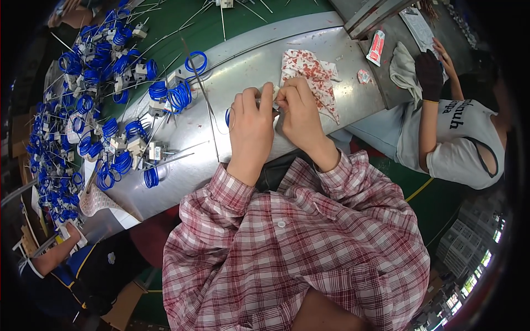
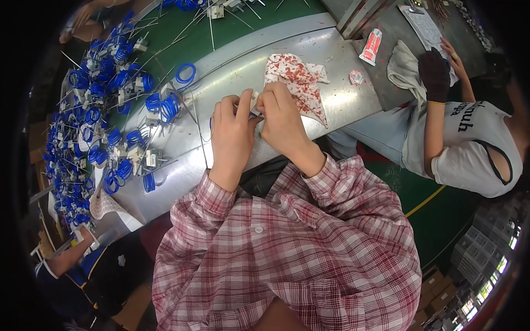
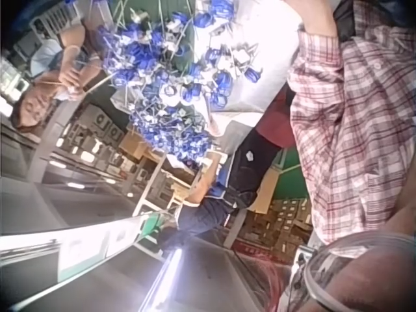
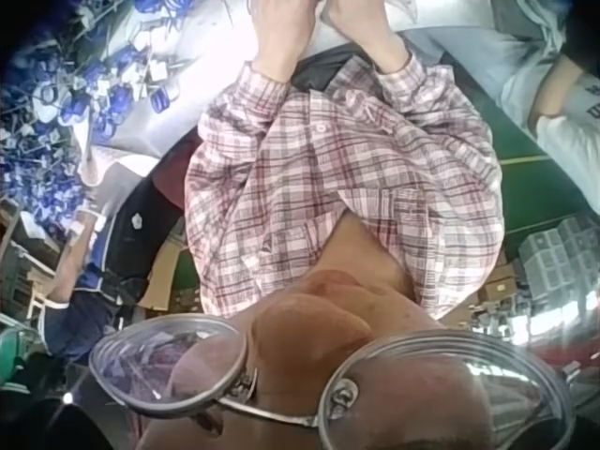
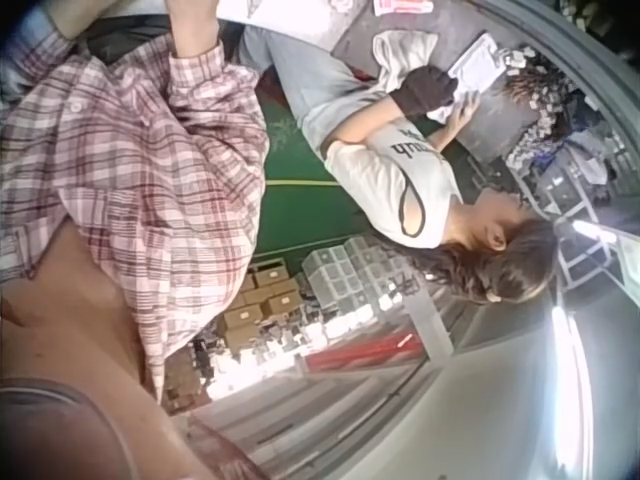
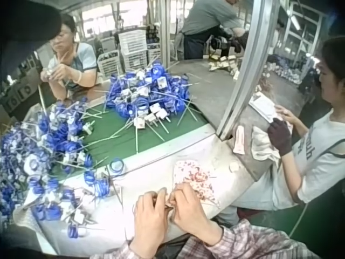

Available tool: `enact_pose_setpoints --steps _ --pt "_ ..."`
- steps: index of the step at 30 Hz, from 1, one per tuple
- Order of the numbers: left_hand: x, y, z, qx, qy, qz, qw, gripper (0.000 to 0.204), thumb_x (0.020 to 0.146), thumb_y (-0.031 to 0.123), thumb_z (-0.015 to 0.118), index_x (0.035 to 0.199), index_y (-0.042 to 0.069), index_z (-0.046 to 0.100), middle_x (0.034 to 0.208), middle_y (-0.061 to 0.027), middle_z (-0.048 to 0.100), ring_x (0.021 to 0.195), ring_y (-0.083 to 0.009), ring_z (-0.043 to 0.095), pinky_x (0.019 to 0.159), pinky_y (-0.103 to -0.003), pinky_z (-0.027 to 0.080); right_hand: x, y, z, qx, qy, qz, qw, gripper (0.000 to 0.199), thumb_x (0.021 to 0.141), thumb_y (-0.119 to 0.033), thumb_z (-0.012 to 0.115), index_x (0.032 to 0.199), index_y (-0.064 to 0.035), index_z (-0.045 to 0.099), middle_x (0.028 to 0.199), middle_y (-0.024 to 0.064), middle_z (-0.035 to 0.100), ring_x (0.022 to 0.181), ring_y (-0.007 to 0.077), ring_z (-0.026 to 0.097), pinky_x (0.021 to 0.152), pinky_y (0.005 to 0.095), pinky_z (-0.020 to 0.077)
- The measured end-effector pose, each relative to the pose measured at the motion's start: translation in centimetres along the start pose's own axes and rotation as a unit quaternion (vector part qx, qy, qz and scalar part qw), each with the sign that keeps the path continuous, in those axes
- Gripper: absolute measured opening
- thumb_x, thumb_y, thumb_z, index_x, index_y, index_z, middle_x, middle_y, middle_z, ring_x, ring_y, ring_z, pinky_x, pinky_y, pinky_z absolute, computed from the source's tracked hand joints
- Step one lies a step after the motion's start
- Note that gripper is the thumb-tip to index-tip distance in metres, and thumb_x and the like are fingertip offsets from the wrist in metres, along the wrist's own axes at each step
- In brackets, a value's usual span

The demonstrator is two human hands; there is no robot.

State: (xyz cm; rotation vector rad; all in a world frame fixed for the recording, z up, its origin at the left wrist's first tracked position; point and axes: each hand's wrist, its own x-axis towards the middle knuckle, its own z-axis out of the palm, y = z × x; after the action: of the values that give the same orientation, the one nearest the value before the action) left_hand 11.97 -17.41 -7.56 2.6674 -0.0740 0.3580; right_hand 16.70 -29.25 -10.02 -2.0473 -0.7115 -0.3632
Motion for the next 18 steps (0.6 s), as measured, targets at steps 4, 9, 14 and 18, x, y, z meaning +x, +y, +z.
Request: enact_pose_setpoints --steps 4,9,14,18 --pt "0.0 0.1 0.2 -0.014 0.012 0.004 1.0 0.054 0.07 0.01 0.067 0.12 0.008 0.047 0.099 -0.0092 0.048 0.093 -0.0261 0.049 0.079 -0.037 0.041 -0.8 -0.3 0.0 0.002 0.016 0.002 1.0 0.018 0.068 0.012 0.052 0.083 0.0028 0.05 0.091 0.0165 0.046 0.079 0.0291 0.05 0.066 0.0337 0.042" --pt "0.6 -0.6 -0.4 -0.052 -0.002 0.012 0.999 0.053 0.069 0.008 0.068 0.118 0.006 0.047 0.095 -0.0097 0.048 0.089 -0.0272 0.049 0.076 -0.038 0.041 -0.7 -0.4 -0.3 0.024 0.069 -0.012 0.997 0.017 0.075 0.005 0.059 0.09 -0.0014 0.056 0.087 0.0104 0.053 0.081 0.0251 0.051 0.067 0.0313 0.043" --pt "1.0 -0.8 0.0 -0.07 -0.007 0.024 0.997 0.053 0.067 0.009 0.068 0.116 0.006 0.047 0.093 -0.0098 0.048 0.087 -0.0281 0.049 0.075 -0.039 0.042 -0.7 -0.2 0.0 0.069 0.064 0.044 0.995 0.019 0.071 0.008 0.057 0.087 -0.0017 0.052 0.079 0.0099 0.052 0.077 0.0283 0.049 0.068 0.0358 0.0413" --pt "1.1 -0.1 -0.2 -0.073 -0.016 0.038 0.996 0.055 0.067 0.009 0.068 0.118 0.006 0.048 0.093 -0.0098 0.048 0.087 -0.0284 0.049 0.073 -0.038 0.042 -1.0 0.5 -0.1 0.111 0.067 0.037 0.991 0.015 0.074 0.007 0.053 0.079 -0.0035 0.044 0.081 0.0087 0.054 0.072 0.0253 0.048 0.07 0.0334 0.0385"
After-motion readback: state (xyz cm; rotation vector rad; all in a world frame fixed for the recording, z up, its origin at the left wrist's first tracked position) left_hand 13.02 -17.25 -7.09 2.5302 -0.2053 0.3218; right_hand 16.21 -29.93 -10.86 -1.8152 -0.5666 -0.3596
